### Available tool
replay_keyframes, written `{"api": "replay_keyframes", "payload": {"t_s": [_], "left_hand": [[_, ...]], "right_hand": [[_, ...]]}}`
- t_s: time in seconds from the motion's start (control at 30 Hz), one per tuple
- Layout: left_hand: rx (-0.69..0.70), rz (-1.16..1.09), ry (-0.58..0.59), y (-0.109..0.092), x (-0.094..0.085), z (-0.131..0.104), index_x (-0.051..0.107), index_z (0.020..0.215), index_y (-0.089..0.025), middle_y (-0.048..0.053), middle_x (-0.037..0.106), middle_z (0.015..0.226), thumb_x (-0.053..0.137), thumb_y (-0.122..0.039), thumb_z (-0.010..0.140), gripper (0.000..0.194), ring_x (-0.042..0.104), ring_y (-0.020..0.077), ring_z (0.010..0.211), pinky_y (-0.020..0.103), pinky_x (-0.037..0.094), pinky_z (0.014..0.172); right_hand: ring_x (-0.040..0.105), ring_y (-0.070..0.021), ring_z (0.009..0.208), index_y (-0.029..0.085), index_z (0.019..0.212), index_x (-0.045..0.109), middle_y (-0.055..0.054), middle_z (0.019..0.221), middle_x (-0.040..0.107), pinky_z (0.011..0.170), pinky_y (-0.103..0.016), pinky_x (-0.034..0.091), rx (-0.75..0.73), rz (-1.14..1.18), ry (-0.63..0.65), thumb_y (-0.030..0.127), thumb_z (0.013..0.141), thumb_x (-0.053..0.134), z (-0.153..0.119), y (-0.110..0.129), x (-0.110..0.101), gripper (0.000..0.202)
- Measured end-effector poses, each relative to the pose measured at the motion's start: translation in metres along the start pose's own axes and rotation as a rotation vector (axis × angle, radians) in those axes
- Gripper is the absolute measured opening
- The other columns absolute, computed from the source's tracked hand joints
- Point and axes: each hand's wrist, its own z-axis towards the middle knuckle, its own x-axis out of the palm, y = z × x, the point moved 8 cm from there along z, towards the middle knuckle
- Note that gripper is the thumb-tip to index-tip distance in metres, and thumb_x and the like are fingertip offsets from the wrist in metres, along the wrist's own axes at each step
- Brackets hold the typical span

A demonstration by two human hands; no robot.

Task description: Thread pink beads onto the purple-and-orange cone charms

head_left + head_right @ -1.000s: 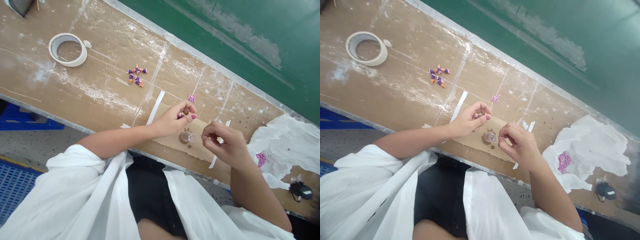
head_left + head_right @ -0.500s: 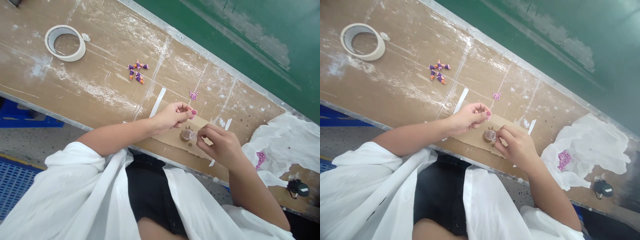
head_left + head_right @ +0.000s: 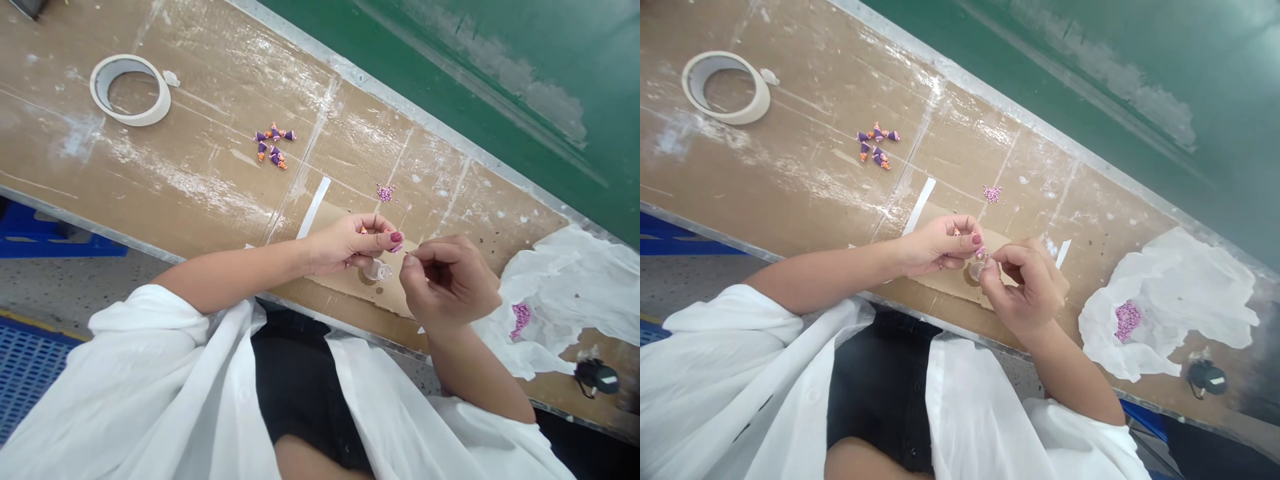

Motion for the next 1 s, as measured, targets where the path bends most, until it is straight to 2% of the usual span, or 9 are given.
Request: {"api": "replay_keyframes", "payload": {"t_s": [0.13,0.3,0.47,0.63,0.8,1.0], "left_hand": [[-0.02,0.021,-0.015,0.002,-0.001,0.0,0.051,0.072,-0.014,-0.004,0.055,0.06,0.087,-0.032,0.066,0.041,0.03,-0.0004,0.042,0.016,0.016,0.041],[-0.02,0.038,-0.013,0.002,0.0,0.0,0.051,0.071,-0.014,-0.007,0.049,0.057,0.086,-0.032,0.067,0.04,0.028,-0.0007,0.041,0.017,0.016,0.041],[-0.008,0.041,-0.011,0.001,0.0,-0.001,0.05,0.071,-0.015,-0.01,0.041,0.05,0.086,-0.033,0.067,0.04,0.026,-0.0006,0.039,0.016,0.015,0.041],[-0.006,0.032,-0.02,0.002,0.0,-0.002,0.049,0.072,-0.015,-0.01,0.043,0.049,0.087,-0.034,0.066,0.042,0.027,-0.0004,0.038,0.017,0.015,0.04],[-0.022,0.042,-0.032,0.0,0.002,-0.003,0.049,0.07,-0.015,-0.013,0.034,0.046,0.089,-0.031,0.063,0.043,0.026,-0.0005,0.037,0.016,0.015,0.039],[0.005,0.029,-0.021,-0.001,0.002,-0.003,0.049,0.07,-0.015,-0.014,0.033,0.046,0.091,-0.033,0.057,0.048,0.025,-0.001,0.037,0.016,0.016,0.039]], "right_hand": [[0.04,-0.0093,0.051,0.02,0.078,0.053,0.004,0.064,0.05,0.042,-0.023,0.031,-0.005,-0.013,0.009,0.004,0.082,0.062,0.001,0.001,0.002,0.018],[0.039,-0.0087,0.048,0.02,0.078,0.053,0.004,0.064,0.051,0.041,-0.023,0.031,-0.011,-0.032,0.018,0.005,0.083,0.061,0.002,0.002,0.003,0.018],[0.044,-0.0117,0.046,0.023,0.081,0.052,0.002,0.062,0.053,0.04,-0.029,0.033,-0.042,-0.142,0.044,0.007,0.087,0.058,0.003,0.009,0.005,0.018],[0.047,-0.0129,0.045,0.025,0.085,0.052,0.002,0.062,0.054,0.038,-0.03,0.034,-0.103,-0.222,0.039,0.003,0.086,0.055,0.003,0.018,0.005,0.022],[0.047,-0.0124,0.044,0.025,0.086,0.052,0.002,0.062,0.054,0.038,-0.03,0.034,-0.126,-0.229,0.038,0.0,0.085,0.055,0.003,0.021,0.006,0.024],[0.045,-0.0122,0.046,0.024,0.089,0.055,0.003,0.063,0.052,0.042,-0.029,0.034,-0.114,-0.16,0.03,-0.003,0.083,0.057,0.004,0.02,0.007,0.027]]}}
